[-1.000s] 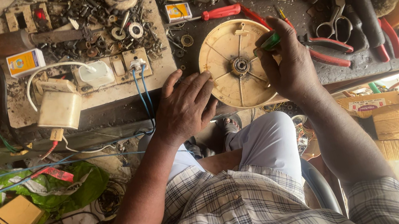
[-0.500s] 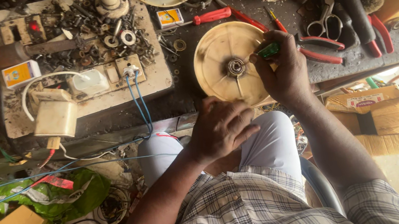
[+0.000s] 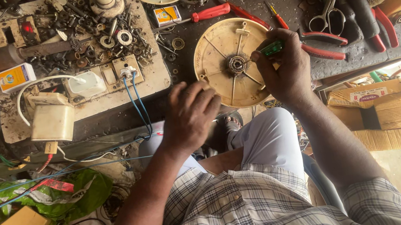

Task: The person works on a circular electrical component, likely a fan motor housing, using a green-handled screwdriver to adjust or remove a central screw. They repeatedly rotate and inspect the component while seated at a cluttered workbench.

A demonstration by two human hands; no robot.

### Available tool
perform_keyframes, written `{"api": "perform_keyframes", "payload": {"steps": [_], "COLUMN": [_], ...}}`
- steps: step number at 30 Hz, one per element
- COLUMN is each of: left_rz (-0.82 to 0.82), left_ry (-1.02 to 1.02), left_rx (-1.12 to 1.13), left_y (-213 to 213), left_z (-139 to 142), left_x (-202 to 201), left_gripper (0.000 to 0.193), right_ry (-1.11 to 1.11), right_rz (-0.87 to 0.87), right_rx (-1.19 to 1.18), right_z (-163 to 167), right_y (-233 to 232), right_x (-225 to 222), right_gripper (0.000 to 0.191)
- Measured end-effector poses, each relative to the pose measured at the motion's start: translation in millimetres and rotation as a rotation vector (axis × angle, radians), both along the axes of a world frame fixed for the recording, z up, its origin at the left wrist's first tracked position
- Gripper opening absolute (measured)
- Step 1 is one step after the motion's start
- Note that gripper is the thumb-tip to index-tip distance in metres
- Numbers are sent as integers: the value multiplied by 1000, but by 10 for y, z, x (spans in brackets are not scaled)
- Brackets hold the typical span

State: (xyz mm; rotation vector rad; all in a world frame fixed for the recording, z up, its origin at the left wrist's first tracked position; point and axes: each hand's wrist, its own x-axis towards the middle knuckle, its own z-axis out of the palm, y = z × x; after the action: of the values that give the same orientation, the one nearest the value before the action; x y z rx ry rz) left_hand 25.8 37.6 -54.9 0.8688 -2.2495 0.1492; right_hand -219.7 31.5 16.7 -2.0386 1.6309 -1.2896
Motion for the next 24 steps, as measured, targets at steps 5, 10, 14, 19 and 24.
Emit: {"api": "perform_keyframes", "payload": {"steps": [5,10,14,19,24], "left_rz": [-170,-280,-275,-441,-762], "left_ry": [149,236,342,770,1253], "left_rx": [44,145,234,889,1085], "left_y": [136,269,356,469,496], "left_z": [26,156,258,304,343], "left_x": [-279,-334,-277,-371,-568], "left_gripper": [13,18,23,27,31], "right_ry": [26,52,109,-504,-940], "right_rz": [-40,-84,-60,55,251], "right_rx": [-48,-147,-389,-396,-232], "right_z": [-46,-170,-235,-309,-313], "right_y": [40,137,265,692,907], "right_x": [12,71,86,305,488], "right_gripper": [38,35,36,43,28]}}
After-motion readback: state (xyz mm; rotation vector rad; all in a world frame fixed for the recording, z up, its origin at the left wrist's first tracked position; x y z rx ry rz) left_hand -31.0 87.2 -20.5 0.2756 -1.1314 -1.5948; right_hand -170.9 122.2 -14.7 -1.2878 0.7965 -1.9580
